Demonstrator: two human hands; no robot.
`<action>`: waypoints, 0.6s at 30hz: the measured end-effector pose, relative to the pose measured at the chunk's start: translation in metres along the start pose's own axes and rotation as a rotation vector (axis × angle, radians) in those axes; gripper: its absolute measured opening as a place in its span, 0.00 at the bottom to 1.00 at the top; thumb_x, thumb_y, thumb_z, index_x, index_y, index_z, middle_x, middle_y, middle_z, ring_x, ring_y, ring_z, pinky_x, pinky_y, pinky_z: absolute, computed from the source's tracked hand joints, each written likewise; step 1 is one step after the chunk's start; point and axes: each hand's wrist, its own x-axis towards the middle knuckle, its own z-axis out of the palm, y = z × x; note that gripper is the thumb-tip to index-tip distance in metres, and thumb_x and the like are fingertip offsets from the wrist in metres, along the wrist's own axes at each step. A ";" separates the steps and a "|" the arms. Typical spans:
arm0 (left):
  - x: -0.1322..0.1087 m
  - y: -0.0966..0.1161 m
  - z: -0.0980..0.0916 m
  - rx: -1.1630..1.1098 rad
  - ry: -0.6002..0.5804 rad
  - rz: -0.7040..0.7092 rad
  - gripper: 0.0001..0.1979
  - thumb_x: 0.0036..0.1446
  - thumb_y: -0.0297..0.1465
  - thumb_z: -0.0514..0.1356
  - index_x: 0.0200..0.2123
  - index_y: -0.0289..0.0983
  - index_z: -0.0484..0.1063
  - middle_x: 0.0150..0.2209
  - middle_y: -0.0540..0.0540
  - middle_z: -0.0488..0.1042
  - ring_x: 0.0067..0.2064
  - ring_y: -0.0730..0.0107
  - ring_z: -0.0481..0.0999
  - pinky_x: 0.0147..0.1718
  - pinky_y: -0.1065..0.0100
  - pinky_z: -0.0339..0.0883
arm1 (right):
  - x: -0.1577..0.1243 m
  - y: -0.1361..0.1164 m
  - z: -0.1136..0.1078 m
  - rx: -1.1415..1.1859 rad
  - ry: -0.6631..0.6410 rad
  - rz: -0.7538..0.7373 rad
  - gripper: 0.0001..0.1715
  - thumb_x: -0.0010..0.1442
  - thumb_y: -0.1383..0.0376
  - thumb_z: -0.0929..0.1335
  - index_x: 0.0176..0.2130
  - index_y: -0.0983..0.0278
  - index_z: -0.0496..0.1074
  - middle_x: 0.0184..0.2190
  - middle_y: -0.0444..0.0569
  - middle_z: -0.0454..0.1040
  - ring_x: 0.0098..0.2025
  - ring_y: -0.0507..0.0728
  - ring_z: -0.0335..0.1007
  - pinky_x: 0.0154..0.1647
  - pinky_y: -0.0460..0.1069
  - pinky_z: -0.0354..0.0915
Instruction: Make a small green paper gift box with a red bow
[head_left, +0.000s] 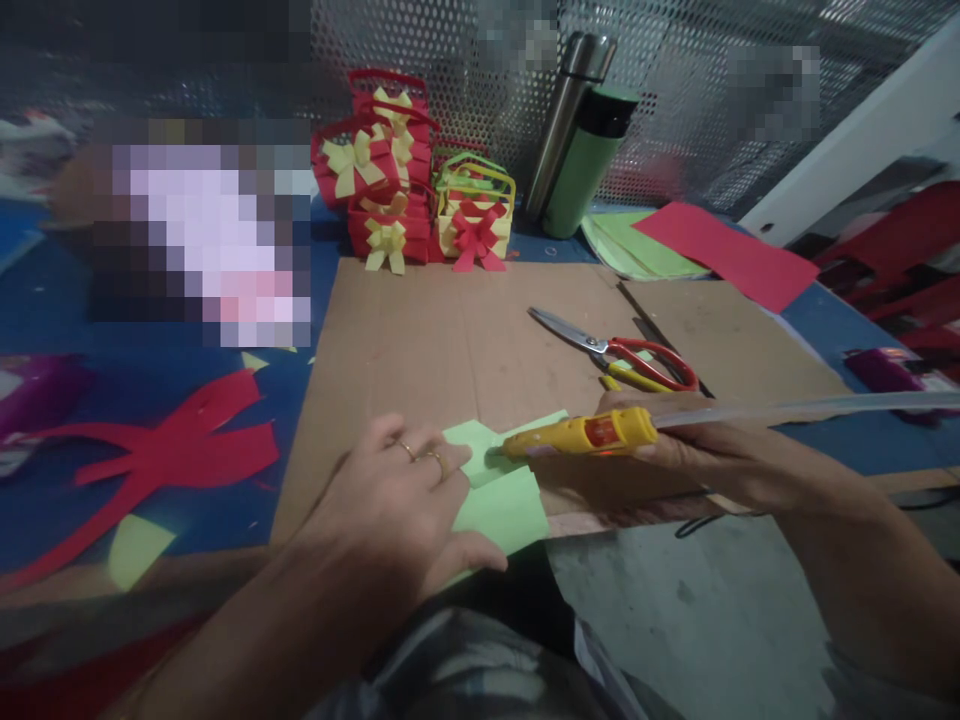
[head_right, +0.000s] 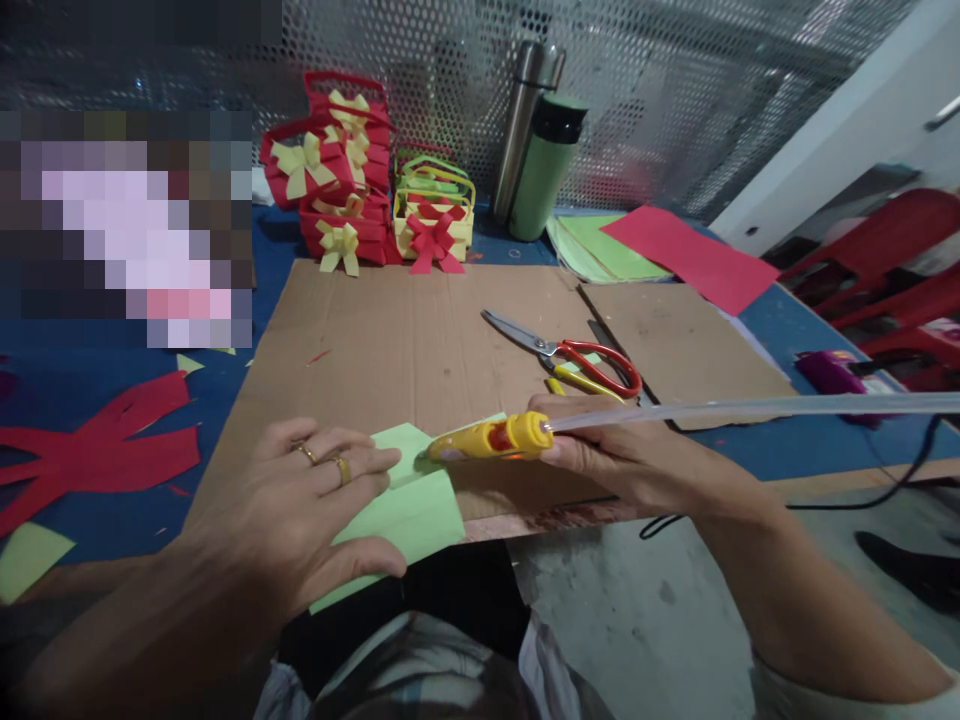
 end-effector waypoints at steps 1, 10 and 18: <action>0.000 0.000 0.000 0.000 -0.003 -0.003 0.28 0.65 0.55 0.55 0.34 0.36 0.80 0.41 0.39 0.83 0.44 0.54 0.78 0.51 0.52 0.62 | -0.001 0.001 -0.001 -0.005 0.015 -0.008 0.33 0.70 0.42 0.59 0.49 0.61 0.81 0.43 0.54 0.81 0.45 0.61 0.78 0.51 0.53 0.74; 0.001 0.000 0.001 0.011 0.048 0.008 0.30 0.68 0.54 0.50 0.32 0.37 0.80 0.39 0.42 0.84 0.42 0.58 0.78 0.50 0.55 0.62 | 0.003 -0.006 -0.002 -0.093 0.089 -0.113 0.29 0.71 0.45 0.59 0.46 0.56 0.83 0.38 0.51 0.82 0.44 0.61 0.78 0.48 0.51 0.74; 0.001 -0.001 0.000 0.018 0.013 0.004 0.31 0.67 0.55 0.50 0.32 0.37 0.80 0.40 0.42 0.84 0.44 0.57 0.78 0.50 0.55 0.62 | 0.001 -0.005 -0.004 -0.014 0.035 -0.052 0.31 0.70 0.44 0.61 0.45 0.62 0.82 0.39 0.53 0.81 0.42 0.61 0.78 0.46 0.52 0.74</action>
